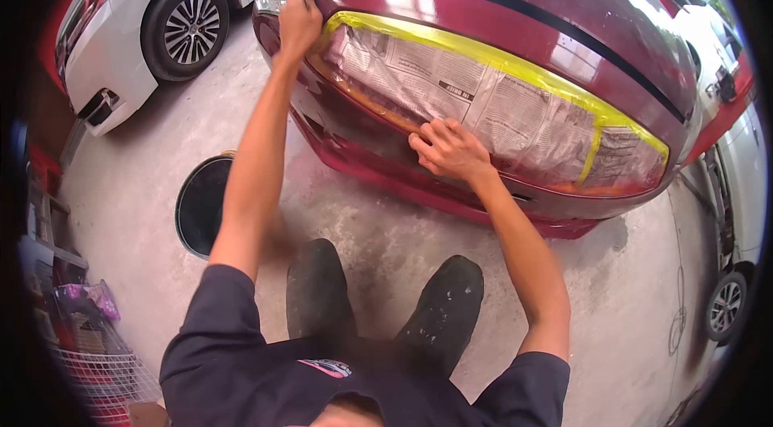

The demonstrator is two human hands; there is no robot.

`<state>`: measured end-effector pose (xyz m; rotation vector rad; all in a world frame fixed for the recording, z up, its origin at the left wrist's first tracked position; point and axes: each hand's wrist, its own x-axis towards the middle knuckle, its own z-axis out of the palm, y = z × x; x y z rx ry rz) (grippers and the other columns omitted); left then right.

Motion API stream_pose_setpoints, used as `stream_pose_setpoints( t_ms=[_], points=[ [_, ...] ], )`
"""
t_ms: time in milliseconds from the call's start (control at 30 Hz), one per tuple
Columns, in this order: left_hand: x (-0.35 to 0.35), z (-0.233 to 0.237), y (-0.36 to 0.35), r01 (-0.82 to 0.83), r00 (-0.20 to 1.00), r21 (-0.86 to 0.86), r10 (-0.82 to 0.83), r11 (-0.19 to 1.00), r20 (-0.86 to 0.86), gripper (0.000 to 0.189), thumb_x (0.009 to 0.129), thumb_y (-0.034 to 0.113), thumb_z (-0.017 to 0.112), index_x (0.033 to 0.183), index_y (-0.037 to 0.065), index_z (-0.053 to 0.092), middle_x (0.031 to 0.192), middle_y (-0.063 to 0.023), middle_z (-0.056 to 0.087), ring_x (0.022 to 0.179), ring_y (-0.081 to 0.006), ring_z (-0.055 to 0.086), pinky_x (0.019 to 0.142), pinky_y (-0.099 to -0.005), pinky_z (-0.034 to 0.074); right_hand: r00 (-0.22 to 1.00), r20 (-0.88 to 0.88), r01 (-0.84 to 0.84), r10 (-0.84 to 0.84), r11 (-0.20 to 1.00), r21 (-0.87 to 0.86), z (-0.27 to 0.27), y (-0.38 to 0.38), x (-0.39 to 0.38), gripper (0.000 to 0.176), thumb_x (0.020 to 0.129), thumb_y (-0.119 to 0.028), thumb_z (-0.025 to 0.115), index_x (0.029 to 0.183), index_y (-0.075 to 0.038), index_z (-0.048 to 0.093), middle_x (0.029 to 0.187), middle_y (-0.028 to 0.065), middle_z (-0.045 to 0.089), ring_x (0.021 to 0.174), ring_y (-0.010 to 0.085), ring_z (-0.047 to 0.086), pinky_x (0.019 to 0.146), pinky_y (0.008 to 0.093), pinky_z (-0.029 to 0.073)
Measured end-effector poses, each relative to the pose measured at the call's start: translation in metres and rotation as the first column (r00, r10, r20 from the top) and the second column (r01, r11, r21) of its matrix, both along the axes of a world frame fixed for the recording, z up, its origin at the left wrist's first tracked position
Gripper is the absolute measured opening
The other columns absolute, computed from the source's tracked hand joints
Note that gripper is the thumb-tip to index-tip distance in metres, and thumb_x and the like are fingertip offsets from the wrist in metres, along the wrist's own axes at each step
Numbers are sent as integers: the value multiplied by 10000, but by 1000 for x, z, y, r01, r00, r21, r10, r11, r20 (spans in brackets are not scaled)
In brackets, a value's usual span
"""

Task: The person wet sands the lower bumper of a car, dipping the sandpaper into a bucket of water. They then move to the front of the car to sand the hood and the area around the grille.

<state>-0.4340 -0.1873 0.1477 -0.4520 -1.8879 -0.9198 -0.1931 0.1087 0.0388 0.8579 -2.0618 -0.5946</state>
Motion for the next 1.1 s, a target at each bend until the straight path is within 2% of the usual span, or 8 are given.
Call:
stream_pose_setpoints(
  t_ms=[133,267,400,600,733,867,933,1100],
  points=[
    [8,1,4,-7,999,11,6,1000,31,382,1058,135,507,1401,-2,600,1463,-273,612,1317,-480,600,1117,-528,492,1000,3,-9,9,1000,-9,-6,-2,5,333,813,-412,762,1061,-232,631,974,-30,612,1009,140,621,979,338,429],
    [18,-39,11,0,978,-12,-3,1000,-206,395,1081,146,512,1451,38,597,1490,-237,608,1382,-425,574,1121,-513,500,1000,15,-18,18,1000,-19,-6,-3,4,336,813,-409,761,1070,-233,635,972,-32,614,1003,141,623,971,335,429],
    [-19,5,-5,47,999,-10,-47,999,-17,415,1083,116,489,1476,17,578,1535,-250,565,1478,-414,485,1249,-477,379,1000,12,8,-8,1000,6,-2,-1,3,331,818,-407,759,1074,-234,640,976,-32,614,1016,144,625,974,340,426],
    [47,-68,4,186,964,-15,-185,982,-192,427,1077,83,518,1497,18,556,1556,-238,547,1490,-418,465,1242,-503,387,1000,0,11,-11,1000,-2,-7,-2,7,304,843,-413,740,1075,-238,649,969,-45,611,1026,134,620,982,342,423],
    [7,-23,-1,129,978,-27,-132,991,-163,433,1070,64,524,1500,17,549,1558,-242,542,1492,-421,457,1233,-494,404,1000,-3,3,-3,1000,-24,-5,-3,2,267,850,-381,733,1063,-233,668,974,-38,609,1036,140,611,977,340,427],
    [58,-78,-2,228,950,41,-213,973,-227,431,1074,20,501,1498,35,574,1541,-232,563,1490,-390,473,1239,-483,393,1000,-6,-26,25,999,-30,-2,-3,1,280,849,-372,727,1086,-231,674,973,-40,610,1011,141,607,969,337,427],
    [67,-99,-6,126,972,15,-120,992,-204,440,1070,15,496,1502,42,574,1546,-228,563,1491,-390,474,1237,-482,397,1000,-5,-10,10,1000,-22,-4,-3,2,284,848,-373,728,1087,-230,674,976,-40,612,1008,142,606,970,338,427],
    [31,-39,17,158,964,-8,-156,987,-214,445,1069,80,528,1510,35,562,1571,-211,548,1514,-371,457,1258,-494,368,1000,-8,-1,1,1000,-12,-4,-4,0,298,839,-381,734,1091,-233,674,972,-41,607,1002,144,605,968,337,424]
  ],
)
